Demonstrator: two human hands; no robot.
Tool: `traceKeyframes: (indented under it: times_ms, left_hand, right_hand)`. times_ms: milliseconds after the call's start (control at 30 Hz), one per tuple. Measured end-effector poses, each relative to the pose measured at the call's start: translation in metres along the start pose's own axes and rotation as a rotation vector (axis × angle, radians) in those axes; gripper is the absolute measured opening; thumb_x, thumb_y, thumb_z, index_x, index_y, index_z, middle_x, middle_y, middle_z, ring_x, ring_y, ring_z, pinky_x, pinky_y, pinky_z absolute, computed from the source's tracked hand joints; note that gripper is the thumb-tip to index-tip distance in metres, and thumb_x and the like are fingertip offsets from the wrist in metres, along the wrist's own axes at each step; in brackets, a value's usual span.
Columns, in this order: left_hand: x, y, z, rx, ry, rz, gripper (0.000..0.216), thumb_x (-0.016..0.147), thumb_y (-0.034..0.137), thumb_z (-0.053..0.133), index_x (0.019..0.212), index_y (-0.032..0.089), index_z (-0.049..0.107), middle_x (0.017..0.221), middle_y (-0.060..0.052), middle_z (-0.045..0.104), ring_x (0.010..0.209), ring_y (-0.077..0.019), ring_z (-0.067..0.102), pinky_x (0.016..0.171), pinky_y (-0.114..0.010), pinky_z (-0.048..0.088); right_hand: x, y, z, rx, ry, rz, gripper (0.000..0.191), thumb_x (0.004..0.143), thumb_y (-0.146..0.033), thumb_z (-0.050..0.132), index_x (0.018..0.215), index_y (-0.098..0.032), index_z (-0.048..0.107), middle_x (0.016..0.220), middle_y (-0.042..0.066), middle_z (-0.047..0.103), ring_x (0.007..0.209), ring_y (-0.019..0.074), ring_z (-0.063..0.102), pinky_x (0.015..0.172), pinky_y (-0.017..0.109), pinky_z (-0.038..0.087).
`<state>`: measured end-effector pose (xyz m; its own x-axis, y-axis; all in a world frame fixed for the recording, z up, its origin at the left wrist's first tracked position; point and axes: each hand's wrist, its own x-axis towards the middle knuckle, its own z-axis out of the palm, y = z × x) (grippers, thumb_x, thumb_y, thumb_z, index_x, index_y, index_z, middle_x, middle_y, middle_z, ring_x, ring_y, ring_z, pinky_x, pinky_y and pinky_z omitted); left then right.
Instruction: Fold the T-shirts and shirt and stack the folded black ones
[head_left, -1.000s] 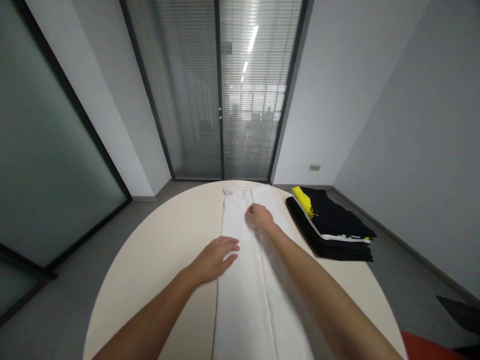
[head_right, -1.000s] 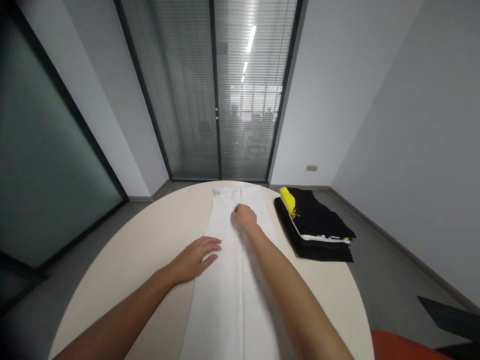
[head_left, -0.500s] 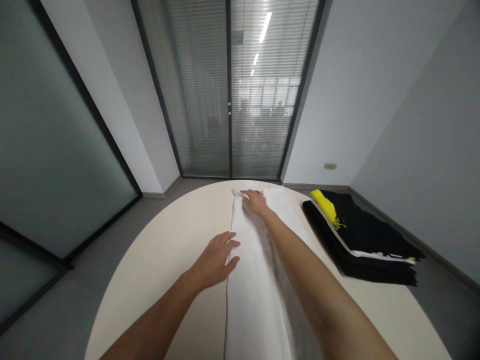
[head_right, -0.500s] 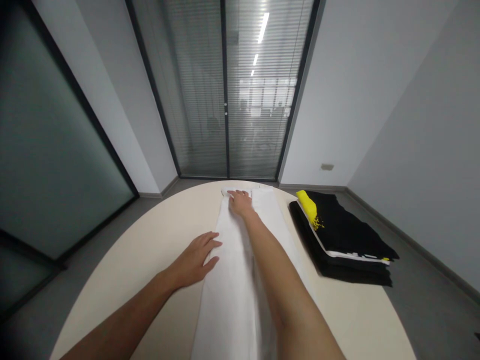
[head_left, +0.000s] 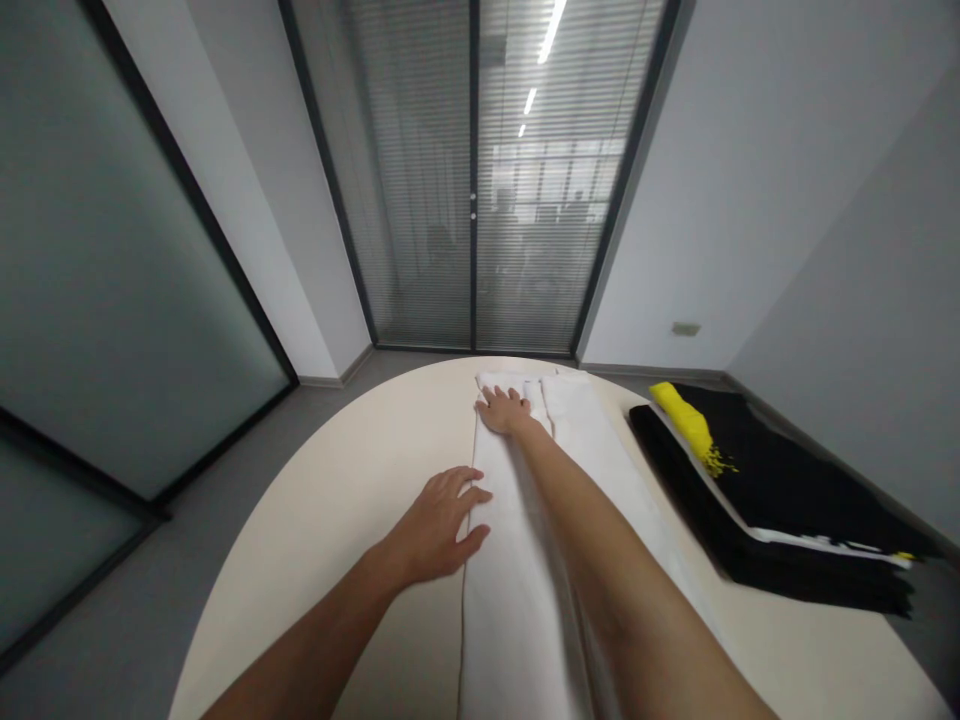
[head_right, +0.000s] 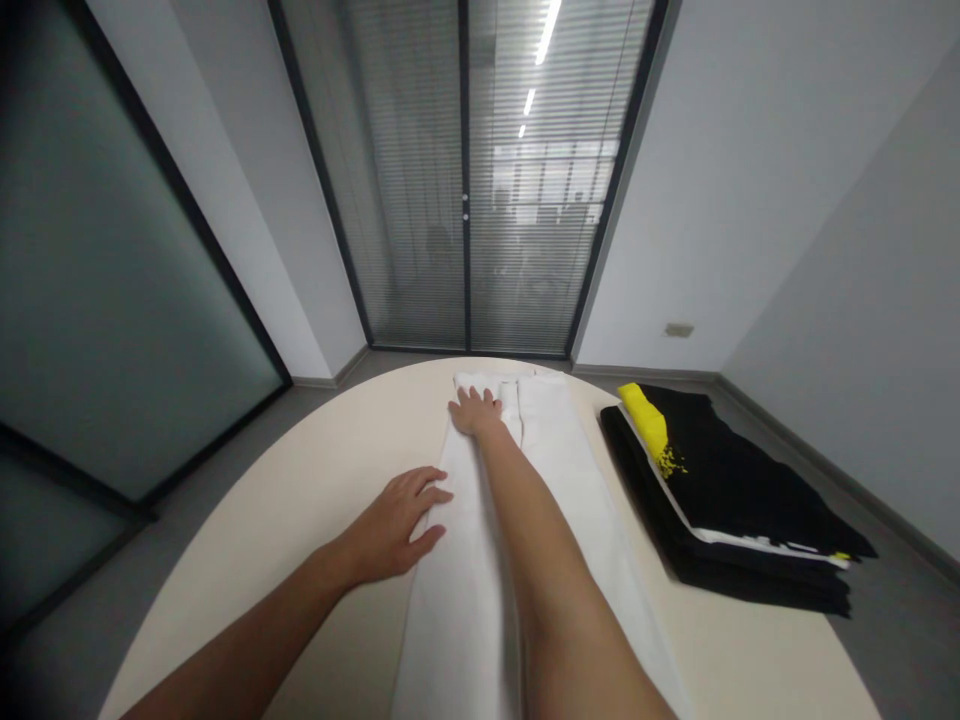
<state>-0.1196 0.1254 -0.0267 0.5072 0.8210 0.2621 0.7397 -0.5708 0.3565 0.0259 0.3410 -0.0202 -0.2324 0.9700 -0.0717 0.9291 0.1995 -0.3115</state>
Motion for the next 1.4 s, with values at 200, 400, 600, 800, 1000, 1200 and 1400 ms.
traceKeyframes:
  times_ms: [200, 400, 600, 800, 1000, 1200, 1400]
  left_hand:
    - [-0.003, -0.001, 0.004, 0.043, -0.064, -0.032, 0.053, 0.096, 0.034, 0.055, 0.148, 0.025, 0.046, 0.162, -0.012, 0.034, 0.149, -0.0319, 0.029, 0.121, -0.057, 0.025]
    - [0.003, 0.001, 0.002, -0.063, 0.035, -0.012, 0.028, 0.093, 0.024, 0.057, 0.120, 0.021, 0.063, 0.138, -0.011, 0.058, 0.130, -0.0251, 0.052, 0.112, -0.045, 0.042]
    - [0.014, 0.009, 0.002, -0.001, 0.069, -0.150, 0.007, 0.095, 0.017, 0.056, 0.095, 0.017, 0.063, 0.101, -0.008, 0.063, 0.102, -0.0233, 0.057, 0.093, -0.040, 0.049]
    - [0.017, 0.010, 0.004, 0.061, 0.049, -0.129, 0.009, 0.098, 0.017, 0.054, 0.092, 0.018, 0.061, 0.100, -0.006, 0.062, 0.098, -0.0226, 0.055, 0.091, -0.040, 0.049]
    - [0.012, 0.003, 0.012, 0.066, 0.146, -0.109, 0.009, 0.097, 0.018, 0.053, 0.102, 0.019, 0.060, 0.118, -0.008, 0.063, 0.113, -0.0237, 0.056, 0.101, -0.043, 0.048]
    - [0.007, -0.004, 0.020, 0.134, 0.169, -0.121, 0.038, 0.099, 0.031, 0.051, 0.137, 0.021, 0.053, 0.144, -0.009, 0.055, 0.134, -0.0280, 0.048, 0.115, -0.051, 0.039]
    - [0.006, -0.004, 0.018, 0.155, 0.151, -0.128, 0.037, 0.098, 0.028, 0.052, 0.133, 0.018, 0.059, 0.142, -0.011, 0.058, 0.133, -0.0276, 0.050, 0.115, -0.048, 0.039]
  right_hand:
    - [0.001, 0.002, 0.010, -0.037, -0.030, 0.004, 0.073, 0.097, -0.066, 0.029, 0.161, -0.032, 0.021, 0.170, 0.004, 0.005, 0.153, 0.0443, -0.002, 0.117, 0.067, -0.001]
    - [0.008, 0.000, 0.009, -0.060, -0.017, -0.073, 0.067, 0.099, -0.054, 0.037, 0.160, -0.030, 0.024, 0.170, 0.007, 0.003, 0.154, 0.0378, 0.007, 0.119, 0.061, 0.012]
    - [0.017, -0.008, 0.003, -0.068, 0.002, -0.062, 0.061, 0.095, -0.050, 0.046, 0.151, -0.026, 0.044, 0.167, 0.009, 0.021, 0.147, 0.0426, 0.023, 0.115, 0.062, 0.021]
    - [0.027, -0.015, 0.001, -0.020, 0.102, -0.015, 0.079, 0.094, -0.046, 0.047, 0.161, -0.019, 0.014, 0.167, 0.012, 0.015, 0.148, 0.0367, 0.023, 0.115, 0.052, 0.028]
    - [0.033, -0.004, 0.006, 0.004, 0.040, -0.034, 0.072, 0.100, -0.059, 0.024, 0.161, -0.022, 0.018, 0.167, 0.012, 0.020, 0.150, 0.0329, 0.022, 0.120, 0.049, 0.018]
    - [0.019, 0.022, -0.005, -0.032, 0.075, 0.137, 0.058, 0.103, -0.050, 0.023, 0.148, -0.024, 0.049, 0.166, 0.014, 0.022, 0.151, 0.0394, 0.014, 0.118, 0.061, 0.005]
    - [0.007, 0.041, -0.012, -0.002, 0.143, 0.242, 0.052, 0.098, -0.042, 0.044, 0.145, -0.020, 0.052, 0.156, 0.020, 0.038, 0.146, 0.0399, 0.028, 0.113, 0.061, 0.022]
